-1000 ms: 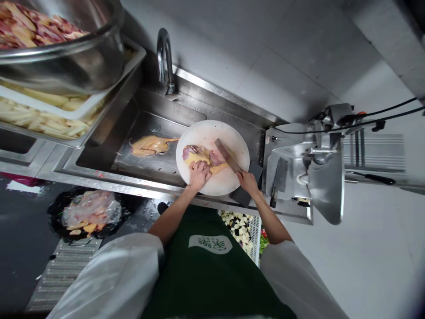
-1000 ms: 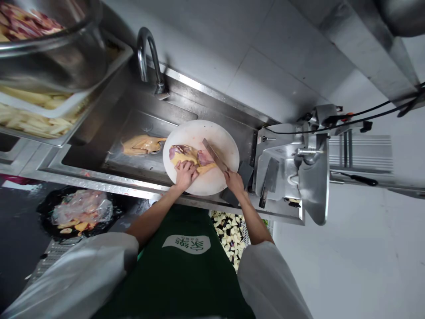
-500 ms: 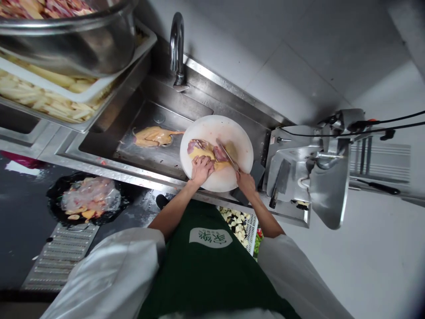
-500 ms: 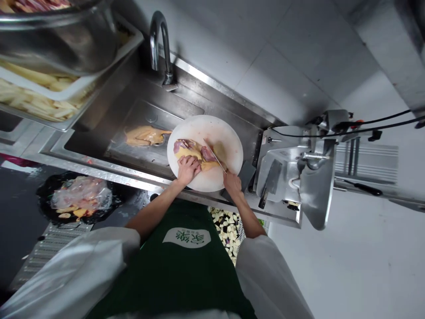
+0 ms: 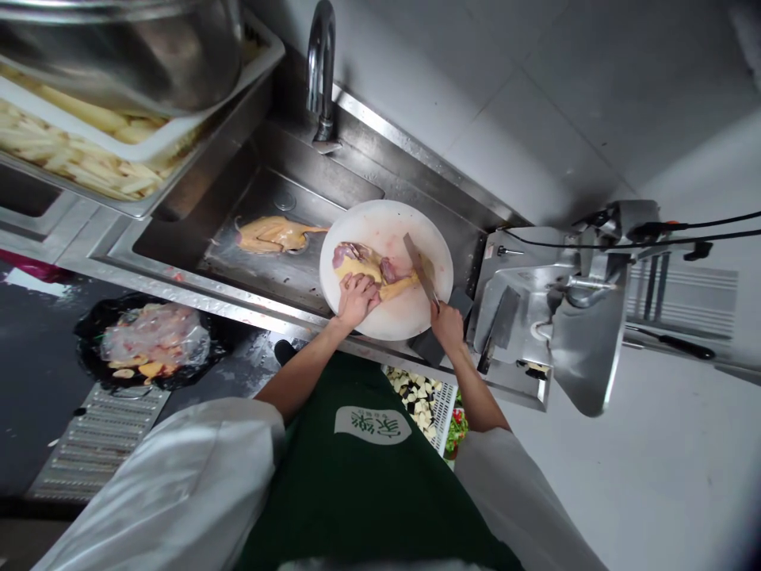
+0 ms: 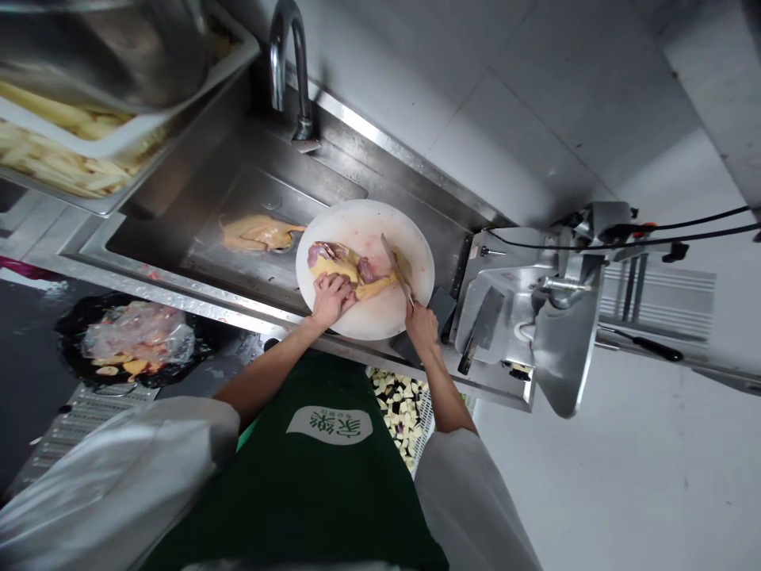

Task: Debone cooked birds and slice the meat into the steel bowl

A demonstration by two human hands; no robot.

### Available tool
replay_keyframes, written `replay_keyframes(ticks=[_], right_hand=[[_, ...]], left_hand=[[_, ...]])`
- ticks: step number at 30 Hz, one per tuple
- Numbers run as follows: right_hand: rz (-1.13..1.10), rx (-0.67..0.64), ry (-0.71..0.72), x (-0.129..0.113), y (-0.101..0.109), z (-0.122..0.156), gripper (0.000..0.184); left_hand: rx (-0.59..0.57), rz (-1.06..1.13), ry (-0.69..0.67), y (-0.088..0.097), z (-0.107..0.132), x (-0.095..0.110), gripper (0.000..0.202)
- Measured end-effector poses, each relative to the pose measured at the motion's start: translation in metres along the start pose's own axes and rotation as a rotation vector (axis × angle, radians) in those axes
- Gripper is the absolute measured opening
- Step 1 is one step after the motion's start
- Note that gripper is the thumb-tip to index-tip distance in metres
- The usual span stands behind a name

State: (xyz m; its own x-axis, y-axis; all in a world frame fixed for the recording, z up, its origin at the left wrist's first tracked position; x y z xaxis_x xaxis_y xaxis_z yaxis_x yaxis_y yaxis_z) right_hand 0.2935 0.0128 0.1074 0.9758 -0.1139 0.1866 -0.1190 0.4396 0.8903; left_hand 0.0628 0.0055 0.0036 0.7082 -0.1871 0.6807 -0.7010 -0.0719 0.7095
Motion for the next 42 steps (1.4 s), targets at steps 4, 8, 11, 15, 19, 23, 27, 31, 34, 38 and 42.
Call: replay_keyframes(ticks=[4,8,11,15,19,23,27,31,34,38,42], right_hand=[[-0.012,0.005,0.033,-0.033,0.002,-0.013,0.054],[0.000,0.019,0.053,-0.038,0.003,-0.020,0.055],[0.014,0.023,0.007,-0.017,0.002,-0.013,0.054],[0.036,0.033,-0.028,0.012,-0.002,0.009,0.050],[0.032,-0.017,-0.027,0.023,-0.005,0.028,0.046],[0.004,-0.014,-0.033,0.013,-0.006,0.029,0.047],[-0.059,0.019,0.013,-0.022,-0.005,0.009,0.050],[-0.006,0.026,0.081,-0.051,-0.005,-0.011,0.052],[0.061,-0.022,0.060,-0.040,-0.009,-0.004,0.052],[0.091,-0.119,0.014,-0.012,-0.018,0.020,0.050],[0.035,-0.096,0.036,-0.026,-0.017,-0.001,0.051]], left_hand=[[-0.010,-0.015,-0.005,0.000,0.000,0.001,0.020],[-0.003,-0.005,0.006,0.000,0.002,-0.002,0.021],[0.013,-0.002,0.023,0.001,0.002,-0.002,0.022],[0.014,-0.013,0.037,0.002,-0.002,0.001,0.023],[-0.004,-0.030,0.069,0.004,-0.006,0.008,0.025],[-0.058,-0.009,0.004,0.000,-0.005,0.012,0.031],[-0.112,0.030,-0.120,-0.007,-0.001,0.008,0.027],[-0.089,0.014,-0.157,-0.013,0.000,0.001,0.021],[-0.079,-0.009,-0.120,-0.016,-0.001,0.000,0.021],[-0.101,-0.032,-0.098,-0.020,-0.004,0.001,0.017],[-0.138,-0.002,-0.112,-0.022,-0.003,0.003,0.014]])
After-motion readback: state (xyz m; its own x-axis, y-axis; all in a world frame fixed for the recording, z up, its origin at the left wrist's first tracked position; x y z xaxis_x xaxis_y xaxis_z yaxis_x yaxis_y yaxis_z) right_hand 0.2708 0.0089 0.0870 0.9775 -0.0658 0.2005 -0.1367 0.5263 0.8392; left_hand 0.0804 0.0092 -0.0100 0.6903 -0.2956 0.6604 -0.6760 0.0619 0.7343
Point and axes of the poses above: each hand's wrist, its own z-axis away from the middle knuckle, its own y-axis out of the back of the hand, x = y × z, the point moved 1 cm from there along -z, towards the middle knuckle, and after that the axes turned 2 degrees about z, right-handed, at the moved point
